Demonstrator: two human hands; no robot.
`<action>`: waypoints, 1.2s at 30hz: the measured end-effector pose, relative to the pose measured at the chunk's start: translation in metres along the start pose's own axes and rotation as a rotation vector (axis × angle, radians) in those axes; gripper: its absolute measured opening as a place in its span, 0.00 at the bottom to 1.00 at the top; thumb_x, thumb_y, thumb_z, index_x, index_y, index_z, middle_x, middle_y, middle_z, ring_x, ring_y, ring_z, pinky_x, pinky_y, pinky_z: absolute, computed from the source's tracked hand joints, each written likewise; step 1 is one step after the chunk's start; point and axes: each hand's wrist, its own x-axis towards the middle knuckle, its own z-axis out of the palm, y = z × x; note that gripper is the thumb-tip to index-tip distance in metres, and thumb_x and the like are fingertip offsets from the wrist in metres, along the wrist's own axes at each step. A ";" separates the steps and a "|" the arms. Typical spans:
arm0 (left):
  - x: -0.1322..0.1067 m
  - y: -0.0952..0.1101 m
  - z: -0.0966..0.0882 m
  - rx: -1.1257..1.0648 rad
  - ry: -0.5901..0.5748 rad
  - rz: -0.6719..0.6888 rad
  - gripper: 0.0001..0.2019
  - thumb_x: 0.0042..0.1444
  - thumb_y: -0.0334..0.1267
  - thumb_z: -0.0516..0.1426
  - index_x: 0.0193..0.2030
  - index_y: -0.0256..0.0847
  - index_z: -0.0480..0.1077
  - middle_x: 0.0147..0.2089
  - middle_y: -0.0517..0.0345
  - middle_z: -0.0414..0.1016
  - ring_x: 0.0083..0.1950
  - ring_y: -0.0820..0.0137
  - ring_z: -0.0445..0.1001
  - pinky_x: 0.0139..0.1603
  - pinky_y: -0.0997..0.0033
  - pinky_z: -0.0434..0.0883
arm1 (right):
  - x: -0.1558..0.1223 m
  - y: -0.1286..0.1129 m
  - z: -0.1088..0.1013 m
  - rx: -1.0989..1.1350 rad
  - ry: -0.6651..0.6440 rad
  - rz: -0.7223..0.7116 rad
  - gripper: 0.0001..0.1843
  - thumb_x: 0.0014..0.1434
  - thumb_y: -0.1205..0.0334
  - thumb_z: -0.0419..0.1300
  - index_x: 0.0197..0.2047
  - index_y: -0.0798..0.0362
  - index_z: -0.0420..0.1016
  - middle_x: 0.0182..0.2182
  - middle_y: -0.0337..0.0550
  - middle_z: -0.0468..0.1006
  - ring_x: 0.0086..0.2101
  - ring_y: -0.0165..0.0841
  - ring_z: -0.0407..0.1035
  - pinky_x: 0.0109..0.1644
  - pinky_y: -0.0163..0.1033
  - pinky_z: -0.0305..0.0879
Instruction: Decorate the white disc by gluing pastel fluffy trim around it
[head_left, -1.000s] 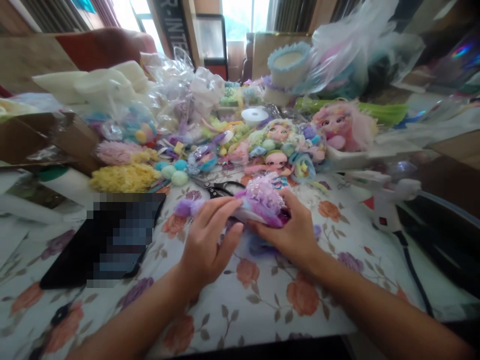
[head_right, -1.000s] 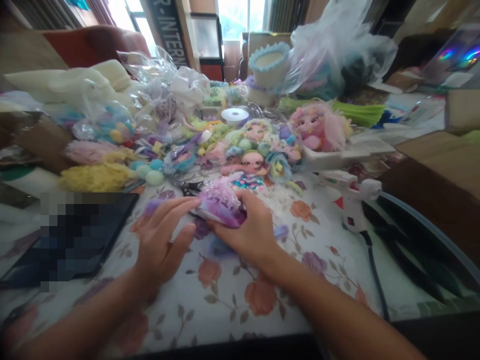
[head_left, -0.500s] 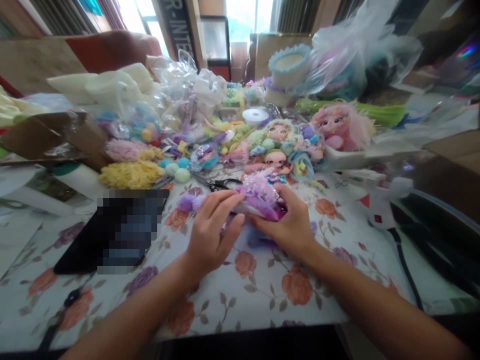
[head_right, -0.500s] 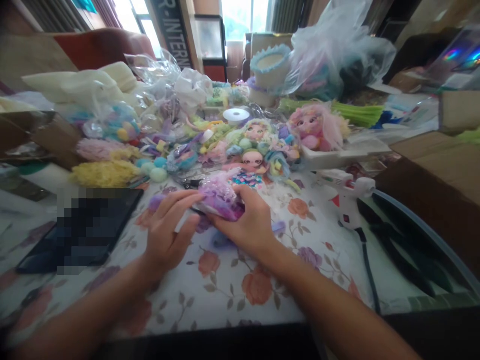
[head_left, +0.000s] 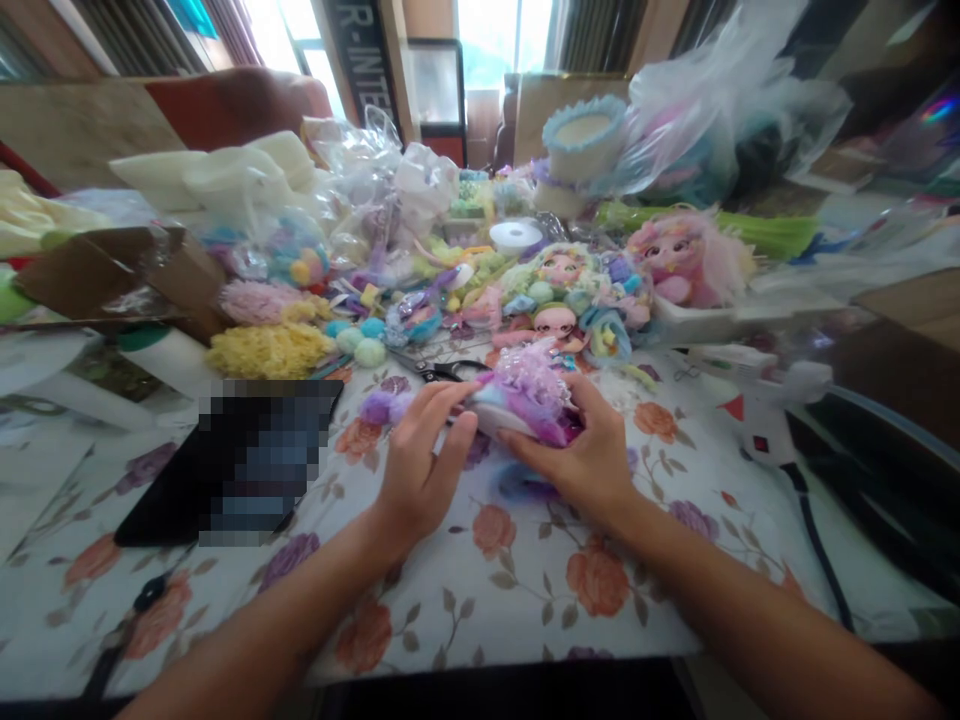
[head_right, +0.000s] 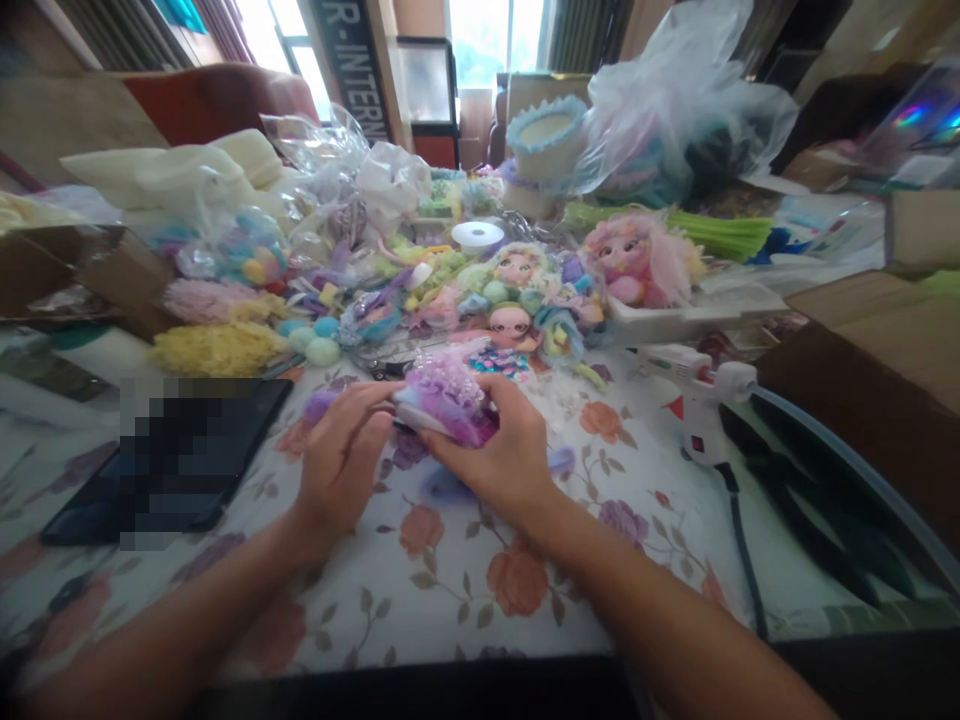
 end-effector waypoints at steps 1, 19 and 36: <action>0.000 -0.001 0.000 -0.008 0.009 -0.025 0.12 0.68 0.34 0.50 0.53 0.39 0.70 0.49 0.50 0.76 0.51 0.65 0.75 0.52 0.63 0.74 | 0.000 -0.001 0.000 0.002 0.005 0.005 0.20 0.45 0.52 0.73 0.36 0.49 0.69 0.31 0.38 0.76 0.30 0.33 0.69 0.37 0.40 0.68; 0.002 0.006 -0.006 0.139 0.009 0.190 0.14 0.64 0.31 0.54 0.56 0.37 0.69 0.50 0.46 0.75 0.53 0.60 0.74 0.55 0.56 0.73 | 0.001 0.000 0.001 0.120 -0.092 0.110 0.21 0.44 0.52 0.73 0.34 0.49 0.68 0.28 0.35 0.72 0.29 0.32 0.66 0.34 0.39 0.65; 0.002 0.007 -0.005 0.152 -0.067 0.253 0.20 0.62 0.39 0.61 0.59 0.39 0.66 0.51 0.47 0.73 0.54 0.59 0.73 0.57 0.57 0.72 | 0.009 -0.003 -0.004 0.131 -0.268 0.249 0.19 0.45 0.51 0.72 0.31 0.52 0.70 0.28 0.35 0.71 0.30 0.31 0.63 0.34 0.38 0.61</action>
